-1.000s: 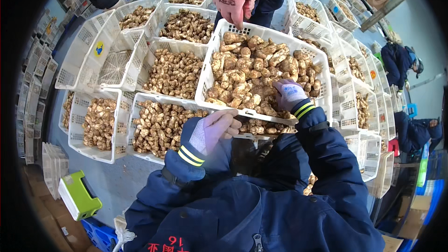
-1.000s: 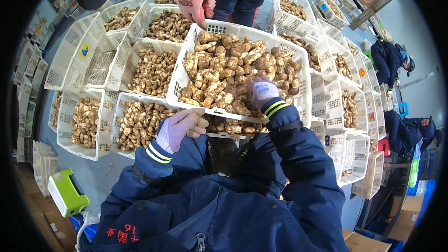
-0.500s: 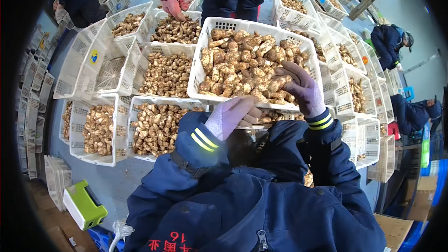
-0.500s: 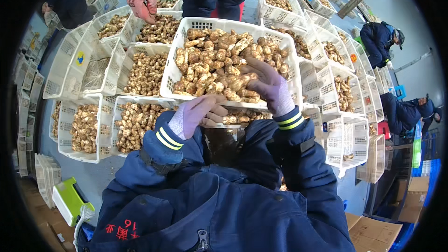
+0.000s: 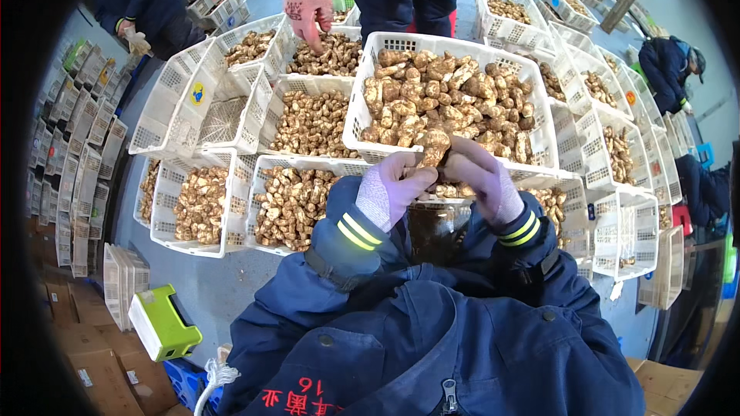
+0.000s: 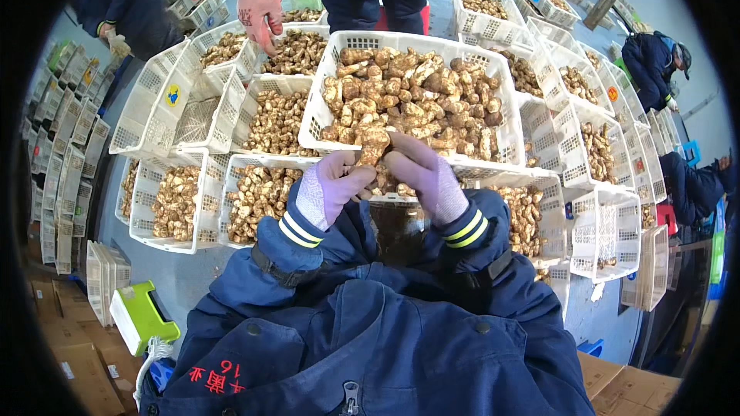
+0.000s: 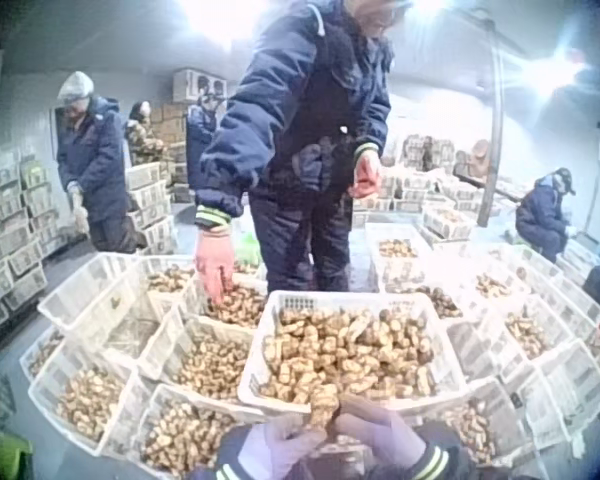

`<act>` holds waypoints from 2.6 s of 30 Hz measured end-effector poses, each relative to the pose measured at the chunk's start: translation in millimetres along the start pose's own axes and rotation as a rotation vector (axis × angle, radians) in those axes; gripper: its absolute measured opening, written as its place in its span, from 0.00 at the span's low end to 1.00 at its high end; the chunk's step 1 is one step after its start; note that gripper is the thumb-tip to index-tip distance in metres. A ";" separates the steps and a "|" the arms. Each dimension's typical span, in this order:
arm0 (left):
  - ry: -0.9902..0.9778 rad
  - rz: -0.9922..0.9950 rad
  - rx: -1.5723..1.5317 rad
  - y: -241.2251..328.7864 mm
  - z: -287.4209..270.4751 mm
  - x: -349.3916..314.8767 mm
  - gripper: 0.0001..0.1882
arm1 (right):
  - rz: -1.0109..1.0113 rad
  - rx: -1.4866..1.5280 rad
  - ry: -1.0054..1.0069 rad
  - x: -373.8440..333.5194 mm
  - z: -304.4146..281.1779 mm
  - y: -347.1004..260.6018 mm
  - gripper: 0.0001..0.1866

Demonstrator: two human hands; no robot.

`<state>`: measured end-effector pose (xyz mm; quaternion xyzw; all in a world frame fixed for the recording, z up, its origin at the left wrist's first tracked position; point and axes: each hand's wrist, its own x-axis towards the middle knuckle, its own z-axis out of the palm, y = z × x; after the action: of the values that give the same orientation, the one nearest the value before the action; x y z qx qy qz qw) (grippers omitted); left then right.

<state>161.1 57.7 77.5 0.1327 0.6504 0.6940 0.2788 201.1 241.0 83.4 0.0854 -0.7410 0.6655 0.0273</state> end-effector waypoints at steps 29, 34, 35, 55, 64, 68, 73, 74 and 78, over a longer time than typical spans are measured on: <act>0.084 0.010 -0.331 -43.7 12.8 20.1 0.29 | 0.156 -0.216 0.272 10.8 4.4 45.9 0.25; 0.049 0.092 -0.342 -54.8 -9.6 29.5 0.25 | -0.012 -0.593 -0.173 38.7 12.5 20.6 0.24; 0.055 0.093 -0.352 -53.5 -14.6 32.3 0.25 | 0.126 -0.485 -0.225 50.0 10.4 9.0 0.23; 0.578 -0.132 -0.589 -127.5 -185.3 -125.4 0.18 | -0.037 -1.528 -0.381 214.5 -49.1 127.5 0.21; 0.530 0.199 -0.991 -141.8 -202.1 -148.3 0.23 | -0.206 -1.247 -0.193 137.9 -33.2 84.6 0.15; 0.473 0.302 -0.994 -153.6 -205.4 -152.6 0.23 | -0.191 -1.108 -0.076 99.0 -4.3 75.6 0.16; 0.612 0.187 -0.914 -162.5 -197.6 -134.1 0.21 | -0.107 -1.019 -0.034 70.1 7.0 98.5 0.14; 0.549 0.206 -1.005 -168.7 -199.4 -130.6 0.22 | -0.119 -1.036 -0.007 69.1 8.1 99.2 0.14; 0.620 0.077 -0.792 -181.2 -200.3 -159.2 0.25 | -0.166 -1.016 -0.013 73.1 22.9 97.3 0.15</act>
<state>219.3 -197.6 -94.9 -0.1720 0.3840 0.9040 0.0755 115.1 221.4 -3.4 0.1239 -0.9617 0.2165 0.1136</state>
